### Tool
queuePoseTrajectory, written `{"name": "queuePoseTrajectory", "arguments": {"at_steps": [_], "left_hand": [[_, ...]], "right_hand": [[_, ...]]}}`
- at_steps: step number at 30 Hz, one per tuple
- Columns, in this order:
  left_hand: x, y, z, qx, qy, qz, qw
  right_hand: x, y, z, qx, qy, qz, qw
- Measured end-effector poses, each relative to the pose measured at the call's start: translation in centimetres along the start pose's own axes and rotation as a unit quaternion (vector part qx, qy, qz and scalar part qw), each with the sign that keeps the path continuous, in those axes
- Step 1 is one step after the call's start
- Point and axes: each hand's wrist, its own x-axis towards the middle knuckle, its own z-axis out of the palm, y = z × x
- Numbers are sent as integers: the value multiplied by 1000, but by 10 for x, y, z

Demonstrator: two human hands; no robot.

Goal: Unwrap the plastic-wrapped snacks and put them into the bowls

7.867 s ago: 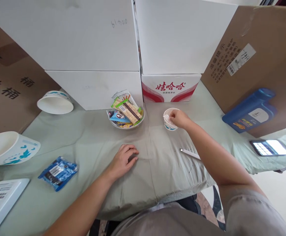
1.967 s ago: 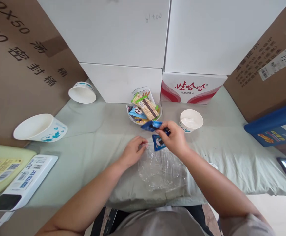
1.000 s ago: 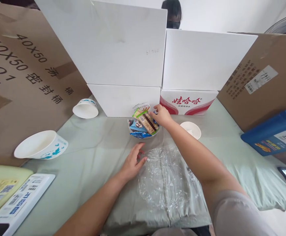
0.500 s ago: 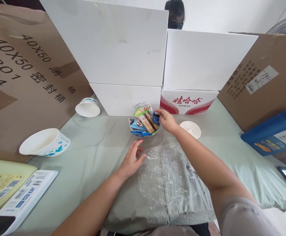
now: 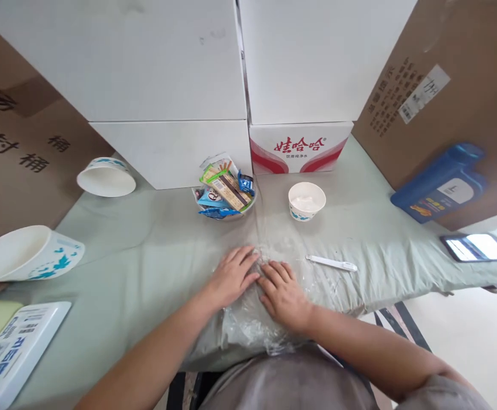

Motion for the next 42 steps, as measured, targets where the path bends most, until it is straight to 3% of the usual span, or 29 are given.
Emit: {"name": "queuePoseTrajectory", "arguments": {"at_steps": [4, 7, 11, 15, 17, 20, 22, 23, 24, 26, 28, 30, 33, 37, 39, 42], "left_hand": [[3, -12, 9, 60, -14, -85, 995], [3, -15, 11, 64, -25, -76, 995], [2, -17, 10, 94, -56, -74, 991], [-1, -33, -5, 130, -86, -124, 980], [-4, -40, -19, 157, -65, -171, 971], [-12, -33, -42, 193, 37, -218, 956], [-19, -15, -53, 155, 93, -177, 967], [-24, -3, -57, 110, 88, -130, 981], [-29, 9, -60, 52, 52, -70, 995], [-42, 30, -60, -58, -90, 41, 993], [-58, 40, -54, -97, -197, 80, 972], [-74, 40, -46, -76, -219, 69, 970], [-95, 29, -36, -53, -182, 62, 980], [-109, 21, -34, -121, -106, 33, 986], [-112, 19, -35, -186, -68, -10, 980], [-113, 17, -35, -275, 10, -88, 957]], "right_hand": [[-8, -23, -10, 51, -44, -20, 998], [6, -5, -20, 83, -30, -34, 995], [22, 33, -15, -8, -23, 46, 999], [17, 44, -5, -62, -44, 122, 990], [12, 42, -3, -65, -42, 145, 986], [11, 38, 0, -59, -28, 163, 984], [14, 38, 3, -54, -13, 175, 983], [16, 38, 5, -52, -5, 183, 982], [18, 38, 6, -49, 2, 192, 980], [22, 39, 5, -40, 7, 210, 977], [22, 42, -3, -21, 12, 219, 975], [16, 47, -19, 15, 37, 198, 979], [-6, 55, -49, 112, 64, 80, 988], [-50, 59, -64, 190, -39, -96, 976], [-69, 58, -59, 170, -92, -117, 974], [-85, 56, -52, 159, -80, -83, 981]]}}
